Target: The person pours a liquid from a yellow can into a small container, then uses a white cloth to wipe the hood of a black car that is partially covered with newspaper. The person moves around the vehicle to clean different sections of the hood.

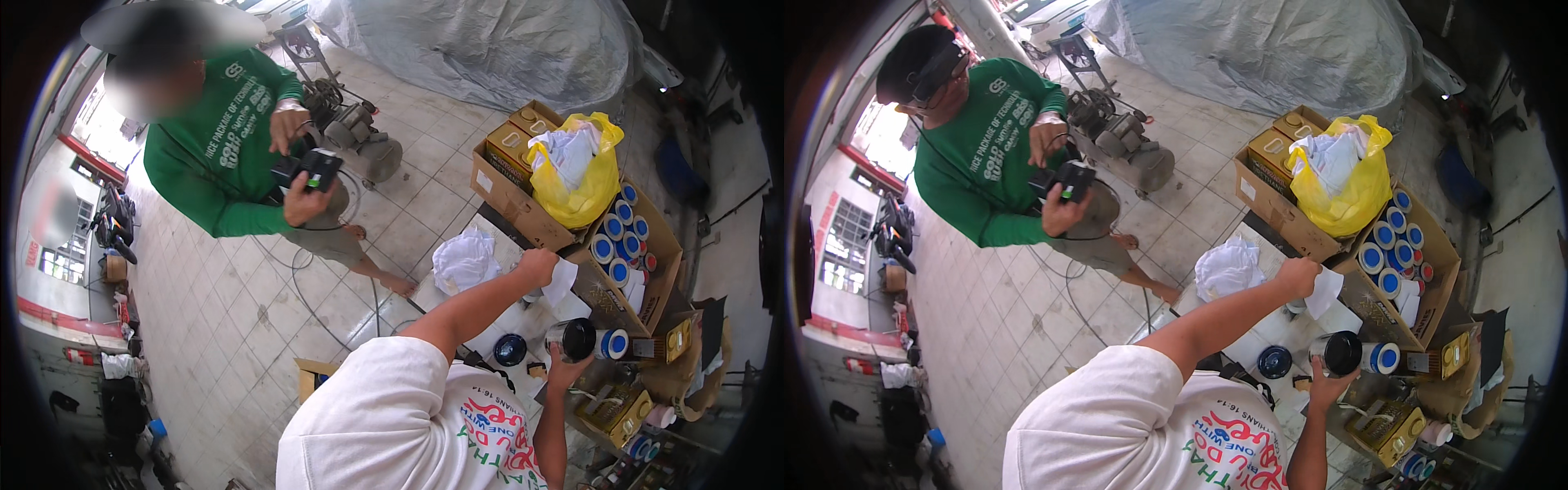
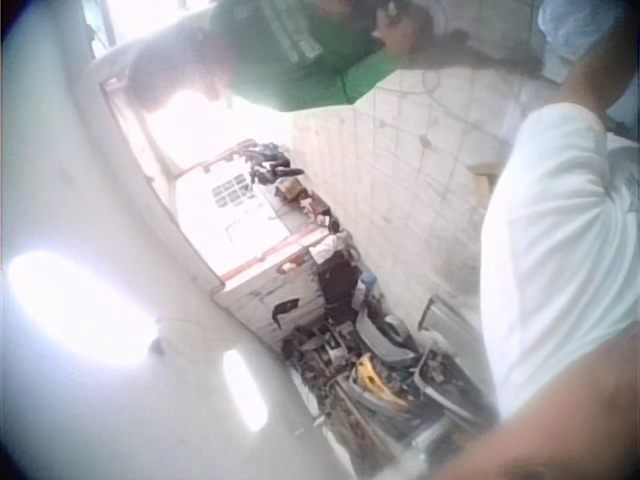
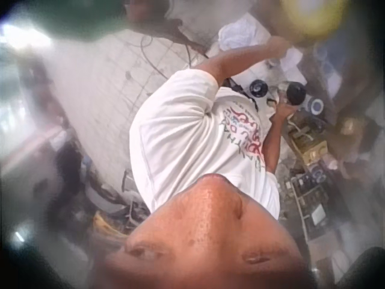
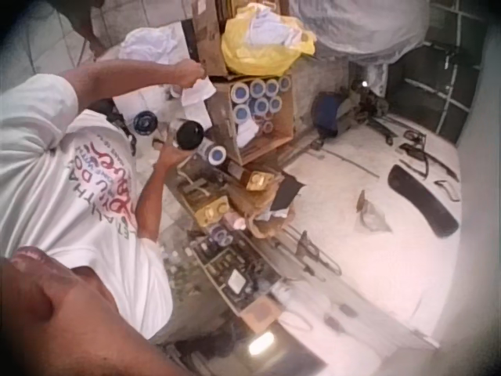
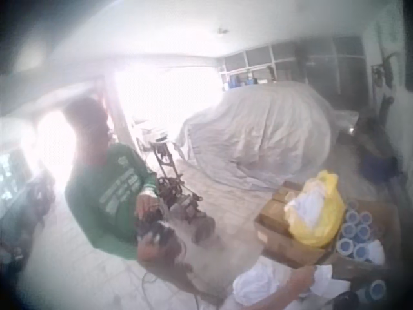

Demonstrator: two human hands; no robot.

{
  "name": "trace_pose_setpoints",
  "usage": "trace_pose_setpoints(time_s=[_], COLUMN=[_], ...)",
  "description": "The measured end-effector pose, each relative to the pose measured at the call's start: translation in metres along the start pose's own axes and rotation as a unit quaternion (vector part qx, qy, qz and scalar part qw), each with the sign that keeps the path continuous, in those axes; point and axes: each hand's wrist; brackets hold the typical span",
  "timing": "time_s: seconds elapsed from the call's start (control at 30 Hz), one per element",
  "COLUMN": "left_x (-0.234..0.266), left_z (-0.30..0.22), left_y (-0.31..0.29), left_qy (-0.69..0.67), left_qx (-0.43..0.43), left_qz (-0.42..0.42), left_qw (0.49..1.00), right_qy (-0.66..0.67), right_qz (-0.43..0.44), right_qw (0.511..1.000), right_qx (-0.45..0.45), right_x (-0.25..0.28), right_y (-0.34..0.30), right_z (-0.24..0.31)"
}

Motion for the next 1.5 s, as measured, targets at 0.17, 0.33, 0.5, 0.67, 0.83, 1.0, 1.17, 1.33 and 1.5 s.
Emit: trace_pose_setpoints(time_s=[0.17,0.33,0.5,0.67,0.83,1.0,1.17,1.33,1.5], left_x=[-0.015,-0.023,-0.026,-0.032,-0.025,-0.025,-0.031,-0.026,-0.035], left_z=[0.005,0.003,0.001,0.004,-0.002,0.004,0.012,0.015,0.02], left_y=[0.0,-0.008,-0.006,-0.003,-0.011,-0.019,-0.023,-0.027,-0.019], left_qy=[-0.079,-0.144,-0.146,-0.128,-0.123,-0.146,-0.157,-0.188,-0.182], left_qx=[0.01,0.015,0.009,-0.01,-0.018,-0.04,-0.056,-0.065,-0.06], left_qz=[-0.018,-0.071,-0.042,-0.039,-0.029,-0.058,-0.088,-0.078,-0.035], left_qw=[0.997,0.987,0.988,0.991,0.992,0.987,0.982,0.977,0.981], right_qy=[0.068,0.013,0.081,0.086,0.007,0.025,0.003,0.011,0.001], right_qz=[0.017,0.009,-0.002,0.009,-0.025,-0.022,-0.026,-0.029,-0.028], right_qw=[0.997,1.0,0.996,0.996,0.999,0.999,0.996,0.994,0.99], right_qx=[0.013,-0.015,-0.019,-0.005,0.021,0.038,0.085,0.102,0.137], right_x=[-0.016,-0.033,-0.037,-0.031,-0.022,-0.014,-0.008,-0.003,-0.001], right_y=[0.018,0.024,0.026,0.029,0.026,0.018,0.019,0.036,0.056], right_z=[-0.027,-0.04,-0.046,-0.027,-0.006,0.024,0.049,0.049,0.055])
Point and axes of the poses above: each hand's wrist, its own y-axis towards the middle knuckle, its own x-axis out of the back of the hand, z = x × y, and after that the axes turned 3 degrees about x, right-handed
